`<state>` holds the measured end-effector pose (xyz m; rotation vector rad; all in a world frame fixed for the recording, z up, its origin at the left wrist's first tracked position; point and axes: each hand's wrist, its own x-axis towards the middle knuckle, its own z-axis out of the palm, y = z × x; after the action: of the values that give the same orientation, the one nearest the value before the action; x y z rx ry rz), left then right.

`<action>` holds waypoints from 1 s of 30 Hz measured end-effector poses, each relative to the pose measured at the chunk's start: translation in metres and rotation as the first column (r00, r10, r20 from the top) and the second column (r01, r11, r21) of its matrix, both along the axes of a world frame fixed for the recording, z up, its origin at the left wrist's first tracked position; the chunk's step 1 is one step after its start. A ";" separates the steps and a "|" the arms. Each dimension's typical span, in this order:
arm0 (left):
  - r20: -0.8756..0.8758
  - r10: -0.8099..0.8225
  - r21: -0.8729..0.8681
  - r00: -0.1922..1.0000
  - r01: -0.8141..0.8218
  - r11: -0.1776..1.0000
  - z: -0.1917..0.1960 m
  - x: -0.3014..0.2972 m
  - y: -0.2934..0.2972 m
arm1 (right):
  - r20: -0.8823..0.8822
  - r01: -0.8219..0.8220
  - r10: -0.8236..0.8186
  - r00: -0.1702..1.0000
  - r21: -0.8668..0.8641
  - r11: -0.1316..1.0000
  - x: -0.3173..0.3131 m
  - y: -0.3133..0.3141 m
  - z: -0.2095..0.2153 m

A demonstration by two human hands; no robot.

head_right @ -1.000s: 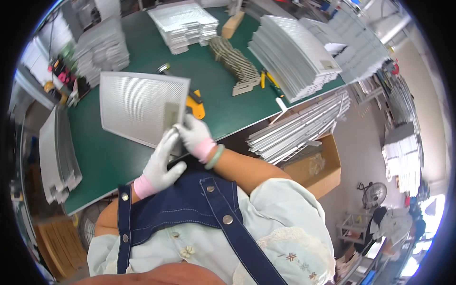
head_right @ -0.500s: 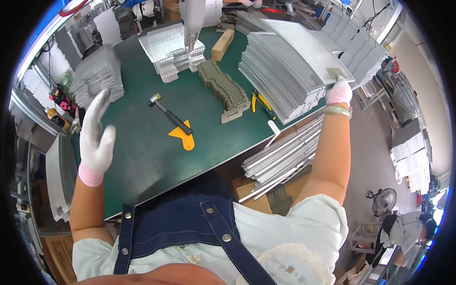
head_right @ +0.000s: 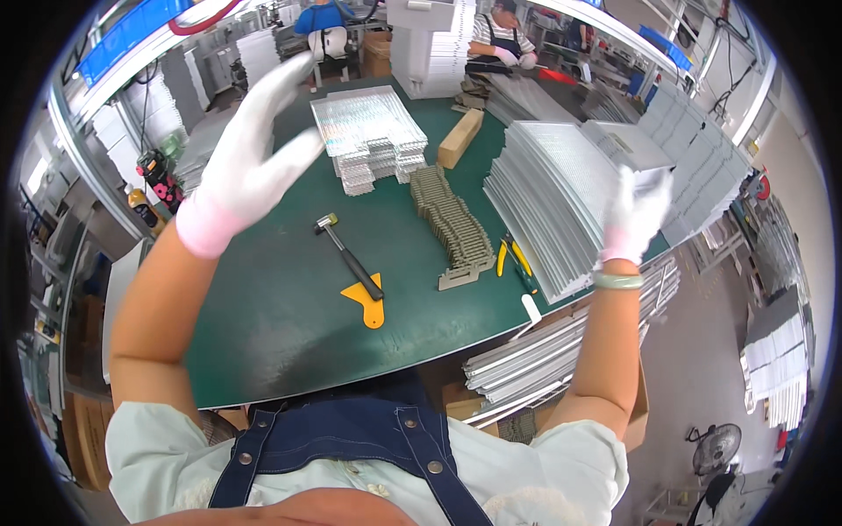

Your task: The person assembles air filters by placing a mesh screen into a frame, securing it with a handheld stapler, and adding a plastic clip. They repeat this process for multiple units, stacking completed filters on the table.

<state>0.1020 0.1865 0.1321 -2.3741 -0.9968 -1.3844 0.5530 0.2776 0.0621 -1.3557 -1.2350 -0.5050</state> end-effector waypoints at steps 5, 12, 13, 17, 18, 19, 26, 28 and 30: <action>0.050 -0.277 0.200 0.959 0.262 0.944 0.063 0.049 0.054 | -0.088 -0.778 0.774 0.627 -0.122 0.616 -0.174 -0.029 0.019; 0.280 -0.378 -0.283 0.883 0.452 0.846 0.064 0.053 0.015 | -0.272 -0.923 0.891 0.364 0.021 0.383 -0.264 -0.031 0.003; 0.194 -0.228 -0.410 0.954 0.290 0.865 0.057 0.054 0.000 | -0.348 -0.938 0.882 0.319 0.016 0.346 -0.265 -0.037 -0.010; 0.000 -0.067 -0.144 0.998 0.066 0.987 -0.034 0.039 -0.020 | -0.068 -0.864 0.891 0.448 -0.287 0.413 -0.266 -0.044 -0.106; -0.020 -0.028 -0.167 0.999 0.024 0.986 -0.052 0.034 -0.029 | -0.068 -0.853 0.886 0.458 -0.313 0.417 -0.269 -0.053 -0.122; -0.007 -0.004 -0.202 1.000 0.003 0.979 -0.078 0.024 -0.034 | -0.043 -0.872 0.940 0.339 -0.391 0.296 -0.271 -0.058 -0.132; -0.028 0.189 -0.224 0.982 -0.191 0.956 -0.152 0.012 -0.072 | -0.501 -0.893 0.741 0.447 -0.297 0.339 -0.237 -0.107 -0.105; -0.023 0.217 -0.226 0.976 -0.216 0.950 -0.155 0.018 -0.075 | -0.340 -0.869 0.804 0.487 -0.280 0.408 -0.239 -0.116 -0.086; -0.023 0.221 -0.254 0.975 -0.220 0.942 -0.156 0.022 -0.075 | -0.123 -0.820 0.840 0.528 -0.333 0.466 -0.250 -0.126 -0.071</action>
<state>0.1241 0.1116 -0.0239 -2.3379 -1.4723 -1.2462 0.3026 0.1512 -0.0090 -0.8218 -1.9223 0.4242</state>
